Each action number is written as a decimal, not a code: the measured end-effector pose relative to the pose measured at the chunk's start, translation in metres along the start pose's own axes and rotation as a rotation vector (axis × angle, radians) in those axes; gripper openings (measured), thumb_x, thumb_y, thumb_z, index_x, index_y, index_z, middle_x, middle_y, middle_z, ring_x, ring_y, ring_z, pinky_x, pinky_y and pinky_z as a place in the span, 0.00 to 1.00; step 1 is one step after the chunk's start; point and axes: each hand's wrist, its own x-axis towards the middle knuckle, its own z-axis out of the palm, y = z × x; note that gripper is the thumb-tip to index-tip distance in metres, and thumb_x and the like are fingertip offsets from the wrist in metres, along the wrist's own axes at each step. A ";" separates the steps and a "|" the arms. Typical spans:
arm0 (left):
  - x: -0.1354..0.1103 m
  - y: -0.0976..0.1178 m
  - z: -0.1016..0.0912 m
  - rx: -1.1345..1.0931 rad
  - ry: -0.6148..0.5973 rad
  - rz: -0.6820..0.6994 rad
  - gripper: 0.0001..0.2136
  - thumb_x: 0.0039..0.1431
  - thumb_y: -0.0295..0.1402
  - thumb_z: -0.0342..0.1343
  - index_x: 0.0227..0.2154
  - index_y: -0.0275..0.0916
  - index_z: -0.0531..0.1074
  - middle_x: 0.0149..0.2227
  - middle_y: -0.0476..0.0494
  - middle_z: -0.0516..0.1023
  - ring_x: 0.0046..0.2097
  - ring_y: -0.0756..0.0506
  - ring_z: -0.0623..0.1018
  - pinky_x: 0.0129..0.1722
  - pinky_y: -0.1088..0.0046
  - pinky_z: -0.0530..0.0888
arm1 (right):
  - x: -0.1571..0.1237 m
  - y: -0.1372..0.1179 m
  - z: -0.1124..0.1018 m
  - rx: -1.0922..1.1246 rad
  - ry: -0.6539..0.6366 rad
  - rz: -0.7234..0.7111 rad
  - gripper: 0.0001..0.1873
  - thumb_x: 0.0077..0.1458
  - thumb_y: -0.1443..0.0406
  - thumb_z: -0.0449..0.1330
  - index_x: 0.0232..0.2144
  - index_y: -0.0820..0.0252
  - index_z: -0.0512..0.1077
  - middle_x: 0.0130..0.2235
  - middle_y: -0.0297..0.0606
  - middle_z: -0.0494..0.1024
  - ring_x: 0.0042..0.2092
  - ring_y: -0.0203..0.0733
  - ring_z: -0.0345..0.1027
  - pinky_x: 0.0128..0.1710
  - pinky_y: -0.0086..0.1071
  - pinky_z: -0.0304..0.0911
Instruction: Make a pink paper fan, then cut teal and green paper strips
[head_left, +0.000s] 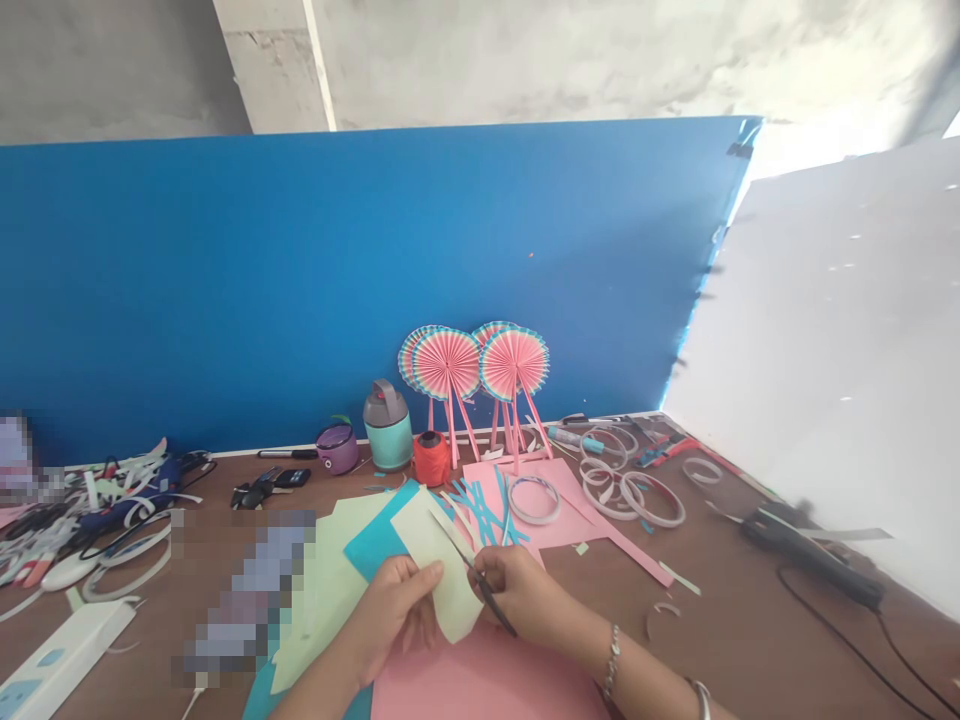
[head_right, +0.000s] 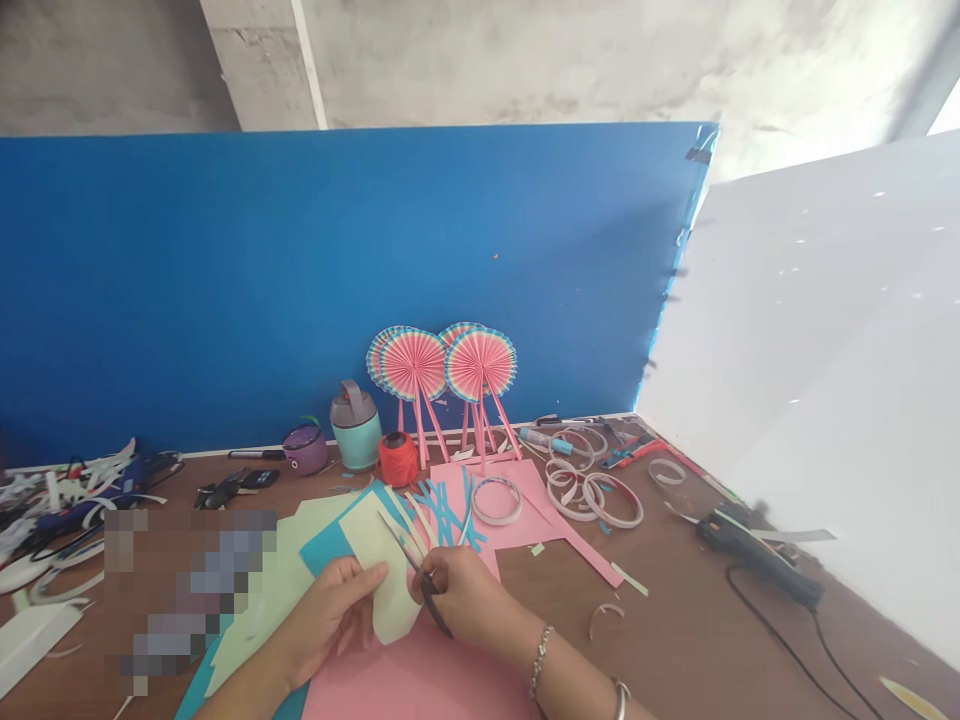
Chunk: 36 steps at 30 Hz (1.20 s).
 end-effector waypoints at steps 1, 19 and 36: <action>0.000 0.000 0.000 0.006 -0.003 0.002 0.21 0.48 0.47 0.57 0.13 0.33 0.71 0.12 0.44 0.73 0.13 0.54 0.67 0.10 0.81 0.51 | -0.001 -0.002 0.000 -0.006 0.005 0.005 0.08 0.36 0.73 0.54 0.24 0.62 0.68 0.16 0.25 0.61 0.17 0.27 0.51 0.15 0.21 0.45; -0.003 0.001 0.006 0.072 -0.039 -0.030 0.23 0.47 0.48 0.56 0.14 0.30 0.74 0.10 0.42 0.72 0.11 0.54 0.64 0.10 0.81 0.50 | 0.003 0.006 0.001 0.083 -0.006 -0.020 0.07 0.40 0.71 0.56 0.27 0.63 0.69 0.17 0.26 0.65 0.17 0.27 0.54 0.15 0.21 0.47; -0.003 0.002 0.006 0.151 -0.093 -0.058 0.24 0.45 0.52 0.54 0.15 0.31 0.73 0.09 0.44 0.70 0.10 0.54 0.63 0.11 0.79 0.49 | 0.003 0.008 0.002 0.047 -0.021 -0.026 0.07 0.41 0.69 0.56 0.27 0.63 0.70 0.17 0.28 0.70 0.15 0.28 0.55 0.13 0.21 0.48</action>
